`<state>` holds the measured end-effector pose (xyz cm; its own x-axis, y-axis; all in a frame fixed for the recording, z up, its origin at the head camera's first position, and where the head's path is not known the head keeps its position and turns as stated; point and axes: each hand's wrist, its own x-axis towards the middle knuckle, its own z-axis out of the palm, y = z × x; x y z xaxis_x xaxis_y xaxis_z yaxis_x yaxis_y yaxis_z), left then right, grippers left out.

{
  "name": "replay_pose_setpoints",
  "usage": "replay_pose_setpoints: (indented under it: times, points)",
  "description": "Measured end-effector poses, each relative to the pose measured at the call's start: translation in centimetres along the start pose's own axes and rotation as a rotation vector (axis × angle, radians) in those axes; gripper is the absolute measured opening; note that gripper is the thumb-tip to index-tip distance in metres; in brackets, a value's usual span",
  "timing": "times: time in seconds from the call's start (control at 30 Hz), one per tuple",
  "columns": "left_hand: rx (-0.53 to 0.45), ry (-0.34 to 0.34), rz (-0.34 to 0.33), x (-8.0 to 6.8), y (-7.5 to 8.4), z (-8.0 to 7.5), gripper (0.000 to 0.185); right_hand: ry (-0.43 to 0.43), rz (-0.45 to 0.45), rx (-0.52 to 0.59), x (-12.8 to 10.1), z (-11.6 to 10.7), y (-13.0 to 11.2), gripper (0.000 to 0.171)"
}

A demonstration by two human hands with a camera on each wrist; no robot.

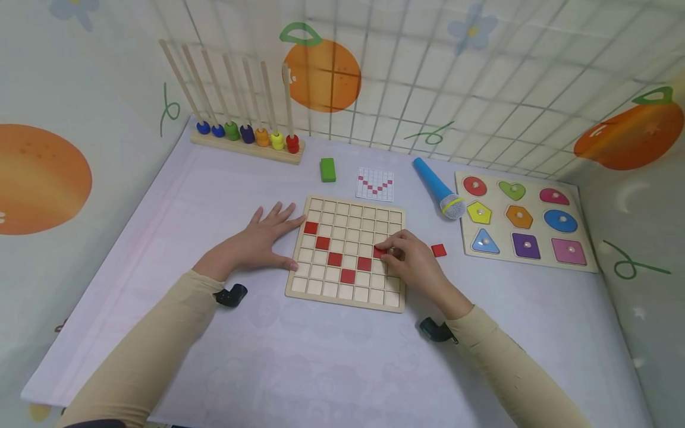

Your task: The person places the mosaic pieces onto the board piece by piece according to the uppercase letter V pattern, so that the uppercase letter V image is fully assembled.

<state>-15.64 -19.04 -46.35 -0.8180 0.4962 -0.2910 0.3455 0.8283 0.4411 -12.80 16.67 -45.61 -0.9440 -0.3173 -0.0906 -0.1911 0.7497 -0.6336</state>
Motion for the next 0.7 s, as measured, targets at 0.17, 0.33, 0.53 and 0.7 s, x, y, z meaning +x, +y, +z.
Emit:
replay_pose_setpoints:
  times: [0.17,0.33,0.53,0.7]
  points:
    - [-0.004,0.0,-0.001,0.02,0.01,-0.03,0.113,-0.001,-0.003,-0.008,0.08,0.04,0.15,0.03]
    - [0.001,0.001,0.0,0.03,0.02,-0.05,0.113,0.004,-0.002,0.001,0.06,0.1,0.18,0.028]
    - [-0.001,-0.001,-0.001,0.09,-0.01,-0.01,0.113,0.008,-0.007,0.005,-0.07,0.14,0.12,0.034]
    - [-0.005,-0.001,-0.004,0.08,-0.02,0.0,0.113,0.008,-0.02,0.013,-0.17,0.15,0.2,0.045]
